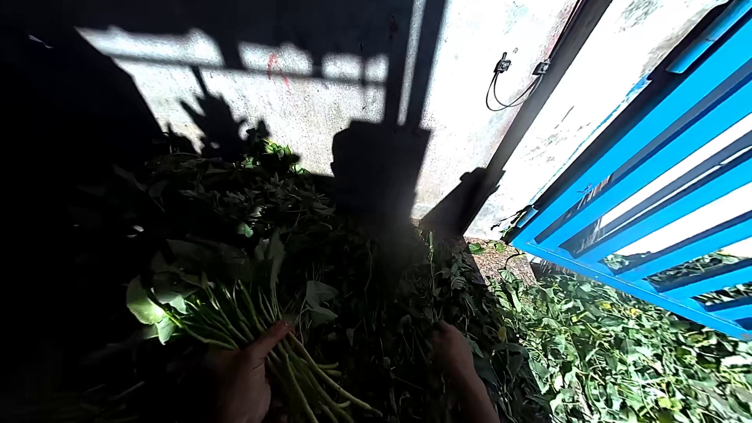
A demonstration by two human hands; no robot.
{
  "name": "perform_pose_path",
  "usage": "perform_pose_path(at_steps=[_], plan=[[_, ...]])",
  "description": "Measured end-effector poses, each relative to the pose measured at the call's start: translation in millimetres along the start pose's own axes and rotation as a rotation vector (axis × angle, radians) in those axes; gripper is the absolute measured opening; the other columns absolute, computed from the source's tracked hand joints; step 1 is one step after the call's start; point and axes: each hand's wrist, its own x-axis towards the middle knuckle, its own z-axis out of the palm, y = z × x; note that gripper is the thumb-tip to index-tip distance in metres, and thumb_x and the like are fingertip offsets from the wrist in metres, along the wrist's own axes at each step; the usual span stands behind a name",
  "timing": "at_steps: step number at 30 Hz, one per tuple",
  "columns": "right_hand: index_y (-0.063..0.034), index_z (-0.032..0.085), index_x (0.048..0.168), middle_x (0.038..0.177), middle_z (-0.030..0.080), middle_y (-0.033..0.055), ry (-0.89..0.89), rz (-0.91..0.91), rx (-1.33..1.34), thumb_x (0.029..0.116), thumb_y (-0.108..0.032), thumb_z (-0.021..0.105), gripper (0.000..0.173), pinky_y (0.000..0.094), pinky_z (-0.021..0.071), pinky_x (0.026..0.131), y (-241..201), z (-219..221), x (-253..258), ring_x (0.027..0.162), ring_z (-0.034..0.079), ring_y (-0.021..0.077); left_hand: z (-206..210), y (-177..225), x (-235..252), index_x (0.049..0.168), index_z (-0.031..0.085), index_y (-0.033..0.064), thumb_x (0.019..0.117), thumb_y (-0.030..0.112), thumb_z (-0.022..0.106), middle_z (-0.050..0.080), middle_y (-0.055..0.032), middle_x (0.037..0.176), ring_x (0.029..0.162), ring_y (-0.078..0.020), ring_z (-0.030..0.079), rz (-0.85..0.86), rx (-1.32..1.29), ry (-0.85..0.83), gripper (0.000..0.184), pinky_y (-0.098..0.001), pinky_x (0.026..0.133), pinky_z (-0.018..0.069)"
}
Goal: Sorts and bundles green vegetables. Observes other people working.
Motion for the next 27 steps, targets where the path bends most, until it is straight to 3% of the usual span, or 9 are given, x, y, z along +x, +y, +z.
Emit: perform_pose_path(at_steps=[4,7,12,16,18,20,22,25,27], plan=[[-0.0058,0.061,0.134,0.138,0.061,0.0194,0.092,0.304,-0.01,0.1009,-0.026,0.053,0.039,0.0557,0.0505,0.102,9,18,55,0.129,0.059,0.036,6,4,-10,0.116,0.055,-0.007,0.0675,-0.016,0.079,0.072,-0.0141,0.088,0.076,-0.0221,0.074,-0.034,0.01,-0.072,0.055,-0.0369,0.07,0.065],[-0.0083,0.062,0.134,0.138,0.062,0.0189,0.026,0.29,-0.009,0.0958,-0.031,0.062,0.045,0.0594,0.05,0.101,16,29,70,0.129,0.059,0.0366,7,7,-11,0.118,0.054,-0.0058,0.0668,-0.016,0.08,0.072,-0.0103,0.091,0.081,-0.0176,0.074,-0.019,0.038,-0.108,0.058,-0.0343,0.074,0.0649],[-0.0059,0.062,0.131,0.132,0.064,0.0189,0.062,0.162,0.048,0.0982,-0.043,0.057,0.049,0.0573,0.0503,0.101,-2,16,61,0.125,0.061,0.0354,11,0,-10,0.117,0.054,-0.0068,0.0659,-0.016,0.079,0.072,-0.0129,0.089,0.078,-0.0207,0.074,-0.032,0.046,-0.121,0.057,-0.0353,0.071,0.0649],[0.0048,0.056,0.131,0.123,0.063,0.0258,0.188,-0.025,0.298,0.1031,-0.025,0.054,0.041,0.0531,0.0501,0.1,-15,-1,17,0.116,0.063,0.0377,14,-1,-11,0.118,0.053,-0.0071,0.0653,-0.017,0.078,0.072,-0.016,0.088,0.075,-0.0245,0.074,-0.058,0.033,-0.129,0.06,-0.0381,0.067,0.0651],[0.002,0.051,0.136,0.121,0.065,0.0246,0.078,0.085,0.224,0.1033,-0.023,0.051,0.041,0.0532,0.053,0.095,-1,7,12,0.111,0.066,0.0367,14,-1,-11,0.118,0.053,-0.0075,0.0639,-0.016,0.079,0.072,-0.0175,0.087,0.073,-0.0269,0.074,-0.067,0.036,-0.14,0.061,-0.0391,0.065,0.065],[-0.003,0.046,0.146,0.136,0.06,0.0243,-0.018,0.238,0.044,0.1026,-0.025,0.05,0.049,0.0551,0.0535,0.099,11,10,9,0.121,0.065,0.0382,12,-4,-10,0.116,0.053,-0.0081,0.0626,-0.016,0.079,0.072,-0.0188,0.087,0.073,-0.0286,0.074,-0.057,0.039,-0.161,0.06,-0.0403,0.064,0.0651],[-0.0085,0.046,0.146,0.128,0.066,0.0208,0.084,0.229,0.049,0.1056,-0.029,0.046,0.045,0.0551,0.0541,0.096,9,-1,-5,0.117,0.067,0.0368,10,-7,-9,0.113,0.054,-0.0088,0.0624,-0.015,0.079,0.072,-0.0208,0.085,0.071,-0.0309,0.074,-0.053,0.032,-0.187,0.056,-0.0423,0.064,0.0649],[-0.0114,0.046,0.152,0.101,0.073,0.0194,0.432,0.007,0.33,0.1078,-0.03,0.049,0.048,0.059,0.0552,0.083,1,-14,-34,0.09,0.071,0.0374,9,-9,-10,0.109,0.057,-0.0088,0.0636,-0.013,0.077,0.072,-0.0199,0.084,0.071,-0.0301,0.073,-0.053,0.043,-0.203,0.051,-0.0418,0.063,0.0645],[-0.0067,0.052,0.148,0.103,0.072,0.0201,0.456,-0.092,0.498,0.1081,-0.024,0.048,0.044,0.0577,0.0535,0.086,10,-9,-35,0.092,0.07,0.0352,9,-11,-9,0.109,0.057,-0.0087,0.0636,-0.013,0.077,0.072,-0.0201,0.084,0.07,-0.0306,0.073,-0.055,0.031,-0.205,0.05,-0.0423,0.063,0.0645]])
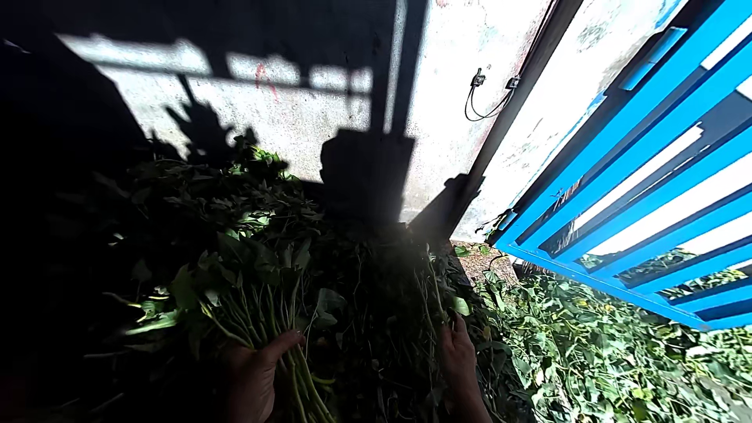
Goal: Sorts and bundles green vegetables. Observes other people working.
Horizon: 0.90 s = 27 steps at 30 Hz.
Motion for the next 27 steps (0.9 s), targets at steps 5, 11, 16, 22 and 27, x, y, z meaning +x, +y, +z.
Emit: perform_pose_path(at_steps=[5,11,16,22,27], plan=[[-0.0089,0.061,0.139,0.127,0.067,0.0218,-0.214,0.136,-0.196,0.1085,-0.021,0.044,0.037,0.0573,0.049,0.101,12,-11,-8,0.119,0.064,0.0373,1,-3,2,0.112,0.056,-0.0097,0.0631,-0.015,0.079,0.071,-0.0223,0.085,0.07,-0.0319,0.073,-0.064,-0.043,0.021,0.054,-0.0437,0.063,0.0641],[-0.0019,0.062,0.135,0.117,0.065,0.0271,0.2,-0.069,-0.222,0.1019,-0.013,0.053,0.036,0.0593,0.053,0.091,-17,-14,-43,0.107,0.065,0.0444,4,-9,1,0.114,0.054,-0.0107,0.0686,-0.017,0.074,0.072,-0.0241,0.087,0.07,-0.0334,0.073,-0.133,-0.08,-0.022,0.05,-0.0428,0.063,0.0637],[-0.0077,0.045,0.153,0.124,0.068,0.0225,-0.059,0.138,-0.297,0.1082,-0.024,0.041,0.047,0.0605,0.0522,0.095,-21,-24,-46,0.112,0.068,0.0406,5,-6,-3,0.112,0.054,-0.011,0.0721,-0.015,0.073,0.072,-0.0242,0.085,0.068,-0.0344,0.073,-0.152,-0.058,-0.066,0.044,-0.0444,0.061,0.0641],[-0.0064,0.068,0.128,0.117,0.07,0.0203,-0.087,0.081,-0.292,0.1082,-0.027,0.045,0.037,0.0588,0.0491,0.1,-5,-18,-51,0.115,0.065,0.0382,6,-6,-6,0.11,0.055,-0.0103,0.0679,-0.015,0.075,0.072,-0.0229,0.084,0.068,-0.0321,0.073,-0.133,-0.027,-0.06,0.047,-0.0423,0.062,0.0641],[-0.0014,0.074,0.117,0.103,0.069,0.0185,-0.007,0.005,0.093,0.1015,-0.018,0.059,0.028,0.051,0.0508,0.091,-9,-13,-70,0.099,0.065,0.0315,8,-12,-6,0.105,0.059,-0.0102,0.0689,-0.016,0.075,0.073,-0.022,0.084,0.069,-0.0319,0.074,-0.077,-0.022,-0.048,0.04,-0.0411,0.064,0.0642]])
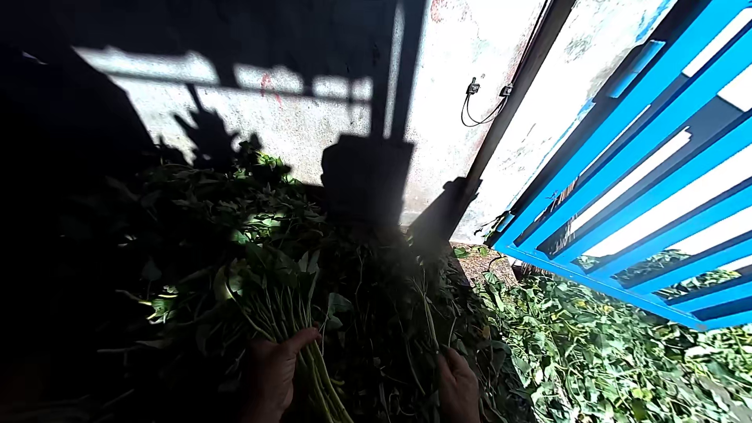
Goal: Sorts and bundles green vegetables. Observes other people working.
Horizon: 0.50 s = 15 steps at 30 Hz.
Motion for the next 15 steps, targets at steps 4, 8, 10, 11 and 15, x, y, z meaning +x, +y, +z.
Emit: perform_pose_path(at_steps=[4,8,10,11,15], plan=[[0.0032,0.071,0.12,0.106,0.07,0.0155,-0.11,-0.01,0.366,0.099,-0.01,0.061,0.026,0.0349,0.0552,0.089,-12,12,-33,0.097,0.067,0.0183,4,-11,4,0.11,0.058,-0.009,0.0651,-0.015,0.08,0.074,-0.0187,0.085,0.073,-0.0285,0.075,0.015,0.048,0.025,0.05,-0.0394,0.068,0.0649],[0.0054,0.07,0.12,0.104,0.069,0.0133,-0.216,-0.107,0.496,0.097,-0.004,0.062,0.026,0.0259,0.0557,0.085,-15,33,-57,0.094,0.066,0.012,7,-23,5,0.108,0.059,-0.0076,0.0639,-0.011,0.084,0.074,-0.0178,0.086,0.076,-0.0279,0.075,-0.009,0.07,-0.003,0.051,-0.0394,0.071,0.0647],[0.0045,0.072,0.118,0.105,0.069,0.0127,-0.266,-0.181,0.508,0.0951,-0.001,0.064,0.025,0.0247,0.0565,0.086,-15,42,-64,0.096,0.066,0.0112,9,-23,5,0.108,0.059,-0.0085,0.0642,-0.013,0.084,0.074,-0.0192,0.086,0.075,-0.0292,0.075,-0.014,0.031,-0.036,0.05,-0.04,0.071,0.0651],[0.004,0.073,0.118,0.106,0.069,0.0131,-0.296,-0.221,0.493,0.0946,0.0,0.064,0.025,0.0253,0.057,0.086,-15,44,-67,0.097,0.066,0.0119,9,-23,5,0.108,0.058,-0.009,0.0644,-0.014,0.083,0.074,-0.0201,0.086,0.075,-0.0303,0.075,-0.014,0.007,-0.057,0.05,-0.0408,0.071,0.0652],[-0.0005,0.075,0.117,0.104,0.068,0.0139,-0.353,-0.36,0.334,0.0945,-0.004,0.066,0.024,0.029,0.0579,0.085,-14,51,-73,0.094,0.066,0.0159,5,-17,9,0.111,0.059,-0.0113,0.0689,-0.012,0.082,0.074,-0.0234,0.092,0.082,-0.033,0.075,0.002,-0.088,-0.129,0.048,-0.0432,0.077,0.0648]])
